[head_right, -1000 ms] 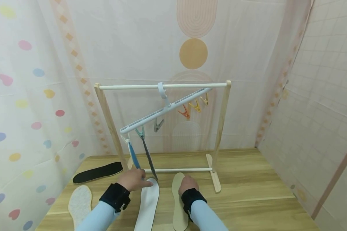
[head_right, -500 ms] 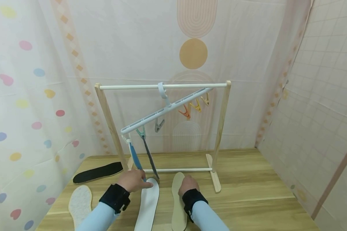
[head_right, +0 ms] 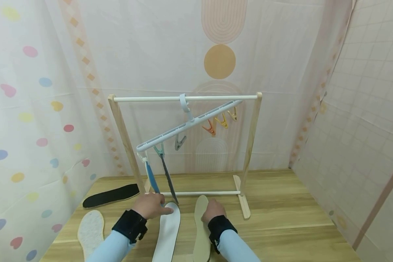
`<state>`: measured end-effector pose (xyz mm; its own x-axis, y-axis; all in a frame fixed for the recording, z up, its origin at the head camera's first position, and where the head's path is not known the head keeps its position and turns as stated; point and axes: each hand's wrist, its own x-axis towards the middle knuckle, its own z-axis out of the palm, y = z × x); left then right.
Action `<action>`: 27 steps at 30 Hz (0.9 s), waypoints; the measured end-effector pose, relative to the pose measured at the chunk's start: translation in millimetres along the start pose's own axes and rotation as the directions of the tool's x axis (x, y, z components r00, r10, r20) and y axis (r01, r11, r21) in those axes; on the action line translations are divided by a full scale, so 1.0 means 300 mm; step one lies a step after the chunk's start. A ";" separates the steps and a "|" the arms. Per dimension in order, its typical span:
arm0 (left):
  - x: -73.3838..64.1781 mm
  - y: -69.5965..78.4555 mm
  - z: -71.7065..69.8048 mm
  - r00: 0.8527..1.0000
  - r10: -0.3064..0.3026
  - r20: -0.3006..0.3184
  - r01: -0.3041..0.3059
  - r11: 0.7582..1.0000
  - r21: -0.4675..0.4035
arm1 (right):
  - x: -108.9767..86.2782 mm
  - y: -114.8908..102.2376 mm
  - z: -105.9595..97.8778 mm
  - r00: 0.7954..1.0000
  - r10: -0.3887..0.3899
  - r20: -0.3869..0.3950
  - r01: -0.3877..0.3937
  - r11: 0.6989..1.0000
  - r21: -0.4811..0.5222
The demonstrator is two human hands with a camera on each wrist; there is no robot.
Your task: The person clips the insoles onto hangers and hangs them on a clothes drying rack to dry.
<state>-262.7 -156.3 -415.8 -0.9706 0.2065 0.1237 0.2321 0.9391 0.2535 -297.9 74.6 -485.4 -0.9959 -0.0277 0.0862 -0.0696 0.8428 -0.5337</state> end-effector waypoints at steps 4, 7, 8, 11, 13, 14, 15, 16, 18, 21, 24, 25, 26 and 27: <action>-0.001 -0.001 0.003 1.000 0.000 -0.006 0.000 1.000 0.007 | 0.004 0.003 0.003 1.000 0.007 -0.003 -0.007 1.000 -0.002; -0.002 -0.001 0.004 1.000 -0.001 -0.010 0.001 1.000 0.011 | 0.006 0.003 0.003 1.000 -0.001 -0.004 0.001 1.000 0.000; -0.003 -0.001 0.005 1.000 0.000 -0.011 0.000 1.000 0.012 | 0.007 0.004 0.004 1.000 -0.009 -0.005 0.009 1.000 -0.003; -0.003 -0.002 0.005 1.000 0.005 -0.013 -0.005 1.000 0.015 | 0.010 0.009 0.005 0.999 -0.037 -0.008 0.037 0.999 -0.005; -0.003 -0.003 0.006 1.000 0.006 -0.014 -0.006 1.000 0.015 | 0.010 0.012 0.003 0.999 -0.052 -0.005 0.052 0.999 -0.004; -0.004 -0.003 0.006 1.000 0.007 -0.015 -0.007 1.000 0.015 | 0.010 0.013 0.001 0.998 -0.061 -0.003 0.061 0.998 -0.002; -0.004 -0.003 0.005 1.000 0.007 -0.014 -0.006 1.000 0.015 | 0.010 0.014 -0.003 0.998 -0.069 -0.003 0.069 0.998 -0.001; -0.004 -0.003 0.005 1.000 0.006 -0.013 -0.006 1.000 0.012 | 0.008 0.013 -0.008 0.997 -0.076 -0.005 0.076 0.997 0.006; -0.004 -0.004 0.005 1.000 0.004 -0.010 -0.004 1.000 0.009 | 0.002 0.006 -0.023 0.996 -0.089 -0.002 0.089 0.996 0.023; -0.004 -0.006 0.005 1.000 0.005 -0.006 -0.005 1.000 0.005 | -0.008 -0.008 -0.047 0.996 -0.091 0.006 0.090 0.994 0.060; -0.004 -0.011 0.006 1.000 0.010 -0.007 -0.010 1.000 0.006 | -0.017 -0.020 -0.063 0.997 -0.079 0.016 0.077 0.993 0.092; -0.005 -0.012 0.006 1.000 0.011 -0.007 -0.011 1.000 0.006 | -0.020 -0.023 -0.067 0.997 -0.078 0.015 0.076 0.992 0.100; -0.005 -0.013 0.006 1.000 0.013 -0.007 -0.012 1.000 0.005 | -0.023 -0.026 -0.070 0.997 -0.079 0.014 0.077 0.991 0.107; -0.006 -0.013 0.006 1.000 0.012 -0.007 -0.012 1.000 0.003 | -0.026 -0.028 -0.073 0.997 -0.082 0.010 0.080 0.991 0.111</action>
<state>-261.9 -159.7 -418.8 -0.9673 0.2156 0.1333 0.2433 0.9374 0.2493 -288.3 79.5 -463.0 -0.9874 -0.1017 0.1212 -0.1551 0.7732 -0.6149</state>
